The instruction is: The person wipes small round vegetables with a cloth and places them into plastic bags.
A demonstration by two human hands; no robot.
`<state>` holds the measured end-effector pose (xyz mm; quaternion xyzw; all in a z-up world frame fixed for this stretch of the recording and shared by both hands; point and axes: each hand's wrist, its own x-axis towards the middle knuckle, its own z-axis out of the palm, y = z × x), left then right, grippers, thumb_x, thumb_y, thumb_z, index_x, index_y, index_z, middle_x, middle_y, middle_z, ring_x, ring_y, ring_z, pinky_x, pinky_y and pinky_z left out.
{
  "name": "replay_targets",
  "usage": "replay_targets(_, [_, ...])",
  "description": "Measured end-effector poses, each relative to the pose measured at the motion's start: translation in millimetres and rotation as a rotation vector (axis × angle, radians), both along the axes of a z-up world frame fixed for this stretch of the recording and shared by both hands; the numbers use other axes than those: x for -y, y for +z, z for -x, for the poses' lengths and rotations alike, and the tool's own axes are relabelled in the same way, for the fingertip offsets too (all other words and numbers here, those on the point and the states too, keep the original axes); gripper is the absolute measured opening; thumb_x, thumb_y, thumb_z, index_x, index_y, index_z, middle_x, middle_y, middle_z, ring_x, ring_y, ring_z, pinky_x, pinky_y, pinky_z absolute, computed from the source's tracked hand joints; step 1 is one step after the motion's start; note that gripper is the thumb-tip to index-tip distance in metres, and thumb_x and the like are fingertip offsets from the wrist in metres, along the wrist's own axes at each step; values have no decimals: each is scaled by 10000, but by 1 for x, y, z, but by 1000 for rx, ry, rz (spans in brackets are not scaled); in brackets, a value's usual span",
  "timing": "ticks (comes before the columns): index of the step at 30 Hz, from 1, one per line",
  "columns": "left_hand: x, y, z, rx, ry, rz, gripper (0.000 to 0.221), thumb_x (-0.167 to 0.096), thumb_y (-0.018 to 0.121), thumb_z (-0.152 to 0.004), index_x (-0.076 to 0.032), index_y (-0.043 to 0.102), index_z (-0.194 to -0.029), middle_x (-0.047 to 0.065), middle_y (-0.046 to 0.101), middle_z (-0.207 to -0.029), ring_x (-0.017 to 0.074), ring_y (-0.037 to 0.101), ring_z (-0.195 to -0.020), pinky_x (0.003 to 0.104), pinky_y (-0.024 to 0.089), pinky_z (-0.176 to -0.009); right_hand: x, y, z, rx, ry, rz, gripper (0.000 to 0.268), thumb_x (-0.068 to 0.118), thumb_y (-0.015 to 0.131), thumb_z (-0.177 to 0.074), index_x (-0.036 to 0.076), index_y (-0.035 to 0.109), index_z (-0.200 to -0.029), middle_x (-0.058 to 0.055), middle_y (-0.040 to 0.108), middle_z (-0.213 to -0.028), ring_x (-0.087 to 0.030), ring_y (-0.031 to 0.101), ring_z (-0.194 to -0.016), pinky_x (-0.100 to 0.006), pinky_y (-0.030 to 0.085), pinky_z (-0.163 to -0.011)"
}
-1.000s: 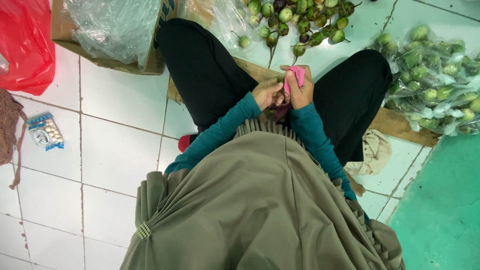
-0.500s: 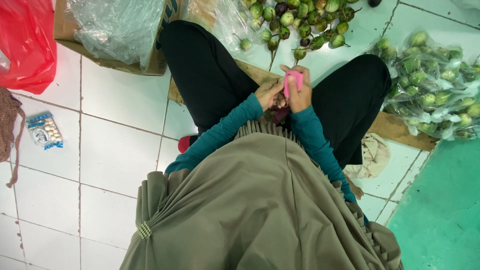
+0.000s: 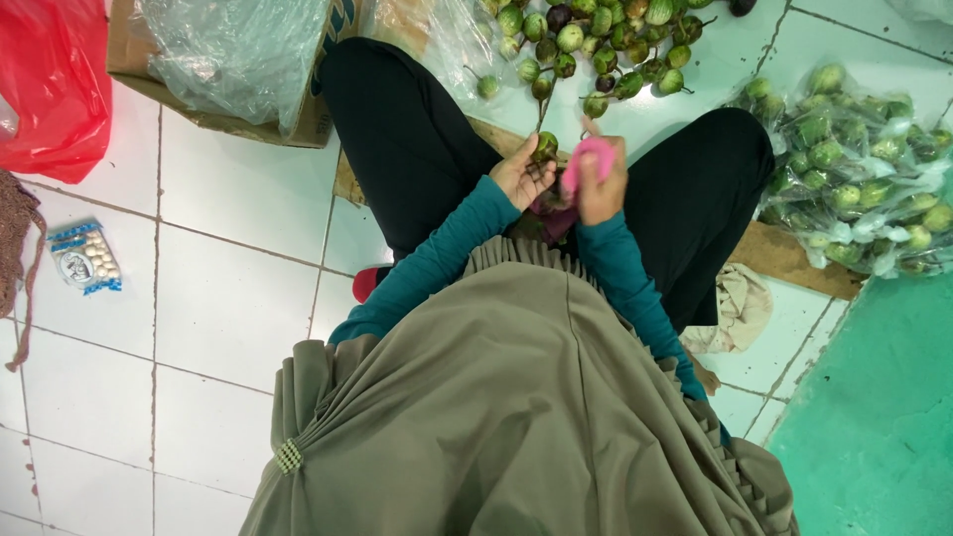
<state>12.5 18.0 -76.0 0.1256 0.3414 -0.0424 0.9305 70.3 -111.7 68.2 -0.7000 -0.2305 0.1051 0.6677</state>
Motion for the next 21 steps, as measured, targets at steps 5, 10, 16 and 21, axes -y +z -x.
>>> replay_targets(5, [14, 9, 2, 5, -89, -45, 463, -365, 809, -957, -37, 616, -1221, 48, 623, -1031, 234, 710, -939, 370, 672, -854, 10, -57, -1, 384, 47, 158, 402, 221, 676, -1063, 83, 652, -1440, -95, 542, -1035, -329, 654, -908, -460, 540, -822])
replay_targets(10, [14, 3, 6, 19, -51, -101, 610, -334, 866, -937, -37, 546, -1363, 93, 602, -1204, 271, 679, -1073, 414, 614, -941, 11, -50, -5, 387, -43, 214, 212, 185, 719, -1063, 55, 752, -1226, -101, 600, -914, -334, 663, -800, -445, 533, -708])
replay_targets(16, [0, -4, 5, -8, -73, -195, 686, -413, 873, -925, -25, 525, -1371, 85, 589, -1229, 232, 661, -1112, 360, 595, -952, 21, -98, -15, 423, -48, 296, 207, 273, 837, -1002, 81, 763, -1012, -44, 597, -832, -266, 645, -721, -393, 516, -611])
replay_targets(21, [-26, 40, -14, -199, -215, -821, 660, -485, 797, -956, -88, 607, -1447, 169, 527, -1544, 393, 480, -1441, 517, 421, -1208, 19, -71, -11, 259, -58, 248, 164, 177, 836, -994, 46, 754, -940, -68, 606, -824, -271, 651, -760, -405, 516, -709])
